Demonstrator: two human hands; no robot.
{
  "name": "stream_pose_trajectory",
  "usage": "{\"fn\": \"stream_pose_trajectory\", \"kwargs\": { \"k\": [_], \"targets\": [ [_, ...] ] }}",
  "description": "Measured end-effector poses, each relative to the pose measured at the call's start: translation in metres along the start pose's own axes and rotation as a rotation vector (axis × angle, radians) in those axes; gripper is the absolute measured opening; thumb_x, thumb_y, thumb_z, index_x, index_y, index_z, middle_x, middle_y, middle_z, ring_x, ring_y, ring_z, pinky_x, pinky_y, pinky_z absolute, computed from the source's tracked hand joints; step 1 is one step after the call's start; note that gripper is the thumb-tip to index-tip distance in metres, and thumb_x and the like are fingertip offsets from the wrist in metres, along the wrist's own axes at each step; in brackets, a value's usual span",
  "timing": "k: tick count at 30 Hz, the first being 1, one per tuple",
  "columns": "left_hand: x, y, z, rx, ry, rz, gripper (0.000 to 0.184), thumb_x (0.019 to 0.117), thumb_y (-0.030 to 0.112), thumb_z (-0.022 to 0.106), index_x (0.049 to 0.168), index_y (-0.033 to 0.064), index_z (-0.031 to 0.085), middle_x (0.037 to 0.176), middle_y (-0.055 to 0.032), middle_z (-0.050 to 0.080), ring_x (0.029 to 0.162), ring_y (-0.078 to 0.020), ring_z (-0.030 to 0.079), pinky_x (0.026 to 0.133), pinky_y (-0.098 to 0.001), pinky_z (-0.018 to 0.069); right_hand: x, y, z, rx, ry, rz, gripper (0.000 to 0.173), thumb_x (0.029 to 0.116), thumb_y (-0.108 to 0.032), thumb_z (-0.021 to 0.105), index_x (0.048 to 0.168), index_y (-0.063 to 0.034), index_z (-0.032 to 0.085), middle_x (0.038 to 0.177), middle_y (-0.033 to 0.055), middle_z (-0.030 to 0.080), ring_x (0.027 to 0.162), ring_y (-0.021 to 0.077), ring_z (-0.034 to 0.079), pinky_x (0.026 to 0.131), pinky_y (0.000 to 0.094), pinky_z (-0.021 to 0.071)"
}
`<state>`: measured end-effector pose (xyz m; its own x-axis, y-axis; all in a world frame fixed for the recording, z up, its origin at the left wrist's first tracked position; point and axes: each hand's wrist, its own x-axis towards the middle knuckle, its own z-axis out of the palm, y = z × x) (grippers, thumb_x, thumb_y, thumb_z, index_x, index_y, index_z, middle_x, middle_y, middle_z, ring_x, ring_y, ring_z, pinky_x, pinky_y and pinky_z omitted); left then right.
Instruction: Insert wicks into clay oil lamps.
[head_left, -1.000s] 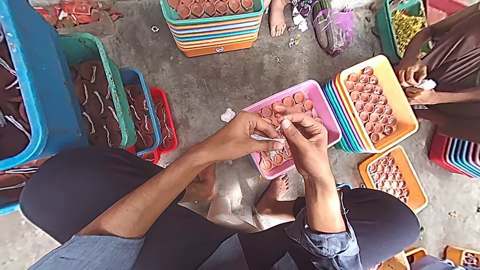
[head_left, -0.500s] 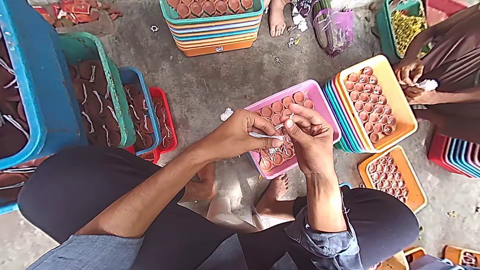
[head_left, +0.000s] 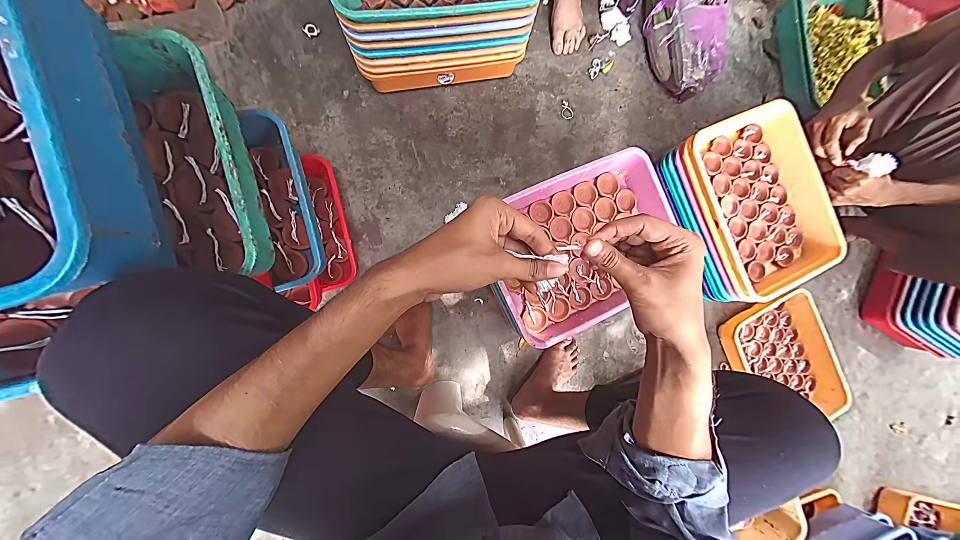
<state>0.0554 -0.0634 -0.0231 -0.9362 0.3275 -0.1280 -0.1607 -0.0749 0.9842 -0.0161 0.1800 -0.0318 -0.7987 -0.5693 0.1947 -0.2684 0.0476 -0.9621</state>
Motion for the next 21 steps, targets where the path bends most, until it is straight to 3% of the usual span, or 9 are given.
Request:
{"fn": "stream_pose_trajectory", "kwargs": {
  "k": [7, 10, 14, 21],
  "targets": [
    [-0.001, 0.004, -0.015, 0.100, 0.280, -0.134, 0.013, 0.0935, 0.009, 0.075, 0.102, -0.0011, 0.075, 0.090, -0.0072, 0.076, 0.078, -0.0131, 0.074, 0.077, -0.0268, 0.0628, -0.002, 0.053, 0.001, -0.055, 0.053, 0.312, 0.014, 0.0907, -0.006, 0.074, 0.104, -0.0078, 0.075, 0.083, 0.0000, 0.074, 0.067, 0.0064, 0.067, 0.061, 0.0219, 0.0568],
    [0.000, 0.006, -0.019, 0.075, 0.347, -0.093, 0.013, 0.0934, 0.009, 0.075, 0.101, -0.0020, 0.074, 0.090, -0.0070, 0.076, 0.079, -0.0126, 0.074, 0.078, -0.0270, 0.0636, -0.002, 0.110, 0.025, -0.122, 0.132, 0.441, 0.015, 0.0875, -0.006, 0.076, 0.102, -0.0016, 0.075, 0.084, 0.0066, 0.076, 0.072, 0.0147, 0.073, 0.069, 0.0341, 0.0627],
    [-0.001, 0.006, -0.019, 0.051, 0.354, -0.094, 0.014, 0.0931, 0.009, 0.075, 0.101, -0.0020, 0.074, 0.088, -0.0078, 0.075, 0.078, -0.0138, 0.074, 0.077, -0.0281, 0.0639, -0.026, 0.162, 0.060, -0.387, 0.103, 0.481, 0.014, 0.0896, -0.010, 0.075, 0.102, -0.0043, 0.075, 0.084, 0.0091, 0.075, 0.068, 0.0196, 0.071, 0.065, 0.0429, 0.0602],
    [-0.001, 0.010, -0.016, 0.061, 0.348, -0.116, 0.016, 0.0928, 0.011, 0.076, 0.102, -0.0012, 0.074, 0.088, -0.0083, 0.075, 0.078, -0.0139, 0.075, 0.076, -0.0270, 0.0641, -0.045, 0.178, 0.076, -0.773, -0.006, 0.438, 0.010, 0.0913, -0.011, 0.073, 0.098, -0.0053, 0.078, 0.090, 0.0123, 0.074, 0.084, 0.0289, 0.071, 0.081, 0.0547, 0.0563]
  ]
}}
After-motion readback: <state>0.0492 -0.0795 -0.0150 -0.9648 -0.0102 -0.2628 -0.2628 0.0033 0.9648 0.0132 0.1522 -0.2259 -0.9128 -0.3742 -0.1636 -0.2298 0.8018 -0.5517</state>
